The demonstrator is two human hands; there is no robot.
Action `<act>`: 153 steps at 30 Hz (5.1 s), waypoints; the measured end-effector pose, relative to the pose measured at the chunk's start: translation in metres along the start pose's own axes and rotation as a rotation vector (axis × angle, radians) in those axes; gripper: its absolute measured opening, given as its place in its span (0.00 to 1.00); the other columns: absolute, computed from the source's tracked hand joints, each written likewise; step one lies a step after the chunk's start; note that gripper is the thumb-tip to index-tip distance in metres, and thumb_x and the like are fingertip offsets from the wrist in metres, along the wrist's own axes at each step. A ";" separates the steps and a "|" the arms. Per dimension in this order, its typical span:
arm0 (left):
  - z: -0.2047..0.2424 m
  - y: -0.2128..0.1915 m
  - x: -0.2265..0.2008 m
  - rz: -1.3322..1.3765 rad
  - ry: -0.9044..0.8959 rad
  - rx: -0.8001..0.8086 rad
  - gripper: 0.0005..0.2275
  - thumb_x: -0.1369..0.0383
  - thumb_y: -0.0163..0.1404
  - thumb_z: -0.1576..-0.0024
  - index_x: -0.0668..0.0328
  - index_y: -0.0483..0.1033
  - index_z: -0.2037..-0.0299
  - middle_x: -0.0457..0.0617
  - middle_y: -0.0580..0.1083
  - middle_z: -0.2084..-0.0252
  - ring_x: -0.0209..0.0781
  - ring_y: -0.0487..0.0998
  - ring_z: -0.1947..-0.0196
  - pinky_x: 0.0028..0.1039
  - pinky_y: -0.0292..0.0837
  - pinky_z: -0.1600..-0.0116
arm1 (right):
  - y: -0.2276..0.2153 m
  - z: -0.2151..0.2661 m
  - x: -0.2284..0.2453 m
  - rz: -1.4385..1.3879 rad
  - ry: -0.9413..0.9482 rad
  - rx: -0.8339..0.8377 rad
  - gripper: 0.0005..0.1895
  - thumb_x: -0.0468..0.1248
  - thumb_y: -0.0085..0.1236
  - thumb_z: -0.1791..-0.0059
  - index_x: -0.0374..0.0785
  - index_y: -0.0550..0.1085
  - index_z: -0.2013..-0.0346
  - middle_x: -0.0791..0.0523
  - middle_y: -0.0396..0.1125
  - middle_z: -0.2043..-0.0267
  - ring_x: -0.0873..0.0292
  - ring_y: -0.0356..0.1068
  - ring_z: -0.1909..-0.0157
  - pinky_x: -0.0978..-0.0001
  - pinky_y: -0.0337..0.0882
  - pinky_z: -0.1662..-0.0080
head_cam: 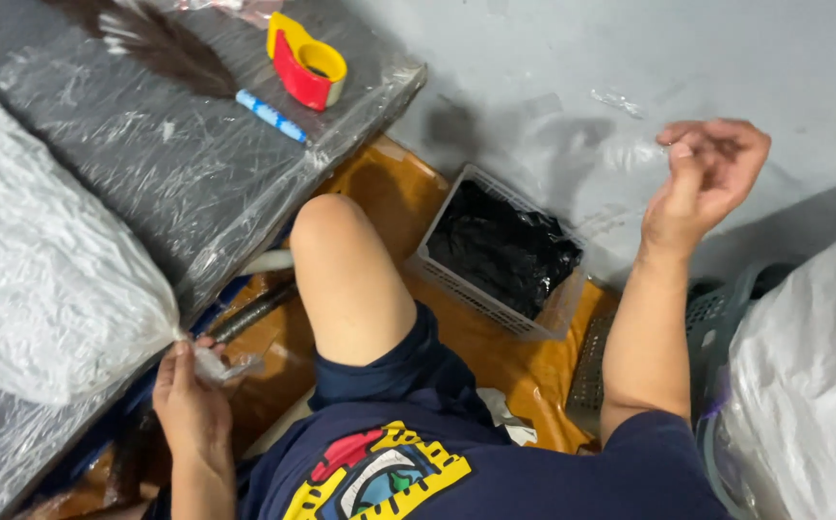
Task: The person wraps a pillow in plastic film by hand, then uses a tape dispenser to secure the plastic.
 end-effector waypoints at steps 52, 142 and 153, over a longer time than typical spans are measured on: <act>-0.012 0.012 0.001 -0.246 0.244 -0.051 0.20 0.47 0.38 0.33 0.53 0.71 0.65 0.50 0.72 0.79 0.43 0.76 0.75 0.34 0.73 0.65 | 0.459 0.296 0.145 -0.485 0.353 1.539 0.09 0.31 0.62 0.47 0.31 0.71 0.56 0.48 0.74 0.63 0.57 0.77 0.70 0.71 0.75 0.71; -0.009 0.020 0.058 0.345 0.314 0.200 0.08 0.70 0.49 0.34 0.64 0.67 0.48 0.54 0.74 0.72 0.39 0.77 0.76 0.23 0.75 0.70 | 0.381 0.325 0.124 -0.734 0.859 0.725 0.08 0.38 0.50 0.40 0.35 0.71 0.52 0.56 0.67 0.69 0.68 0.66 0.70 0.79 0.65 0.66; 0.020 0.031 0.025 0.404 0.092 0.184 0.11 0.64 0.52 0.35 0.62 0.65 0.54 0.40 0.60 0.74 0.29 0.64 0.78 0.18 0.66 0.71 | 0.395 0.437 0.063 -0.640 1.676 0.581 0.07 0.41 0.52 0.43 0.44 0.70 0.64 0.61 0.64 0.73 0.66 0.61 0.74 0.76 0.60 0.68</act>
Point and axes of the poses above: each hand's wrist, its own z-axis away from the middle knuckle, its own y-axis out of the palm, x = y × z, the point moved 9 cm from there along -z, towards the middle knuckle
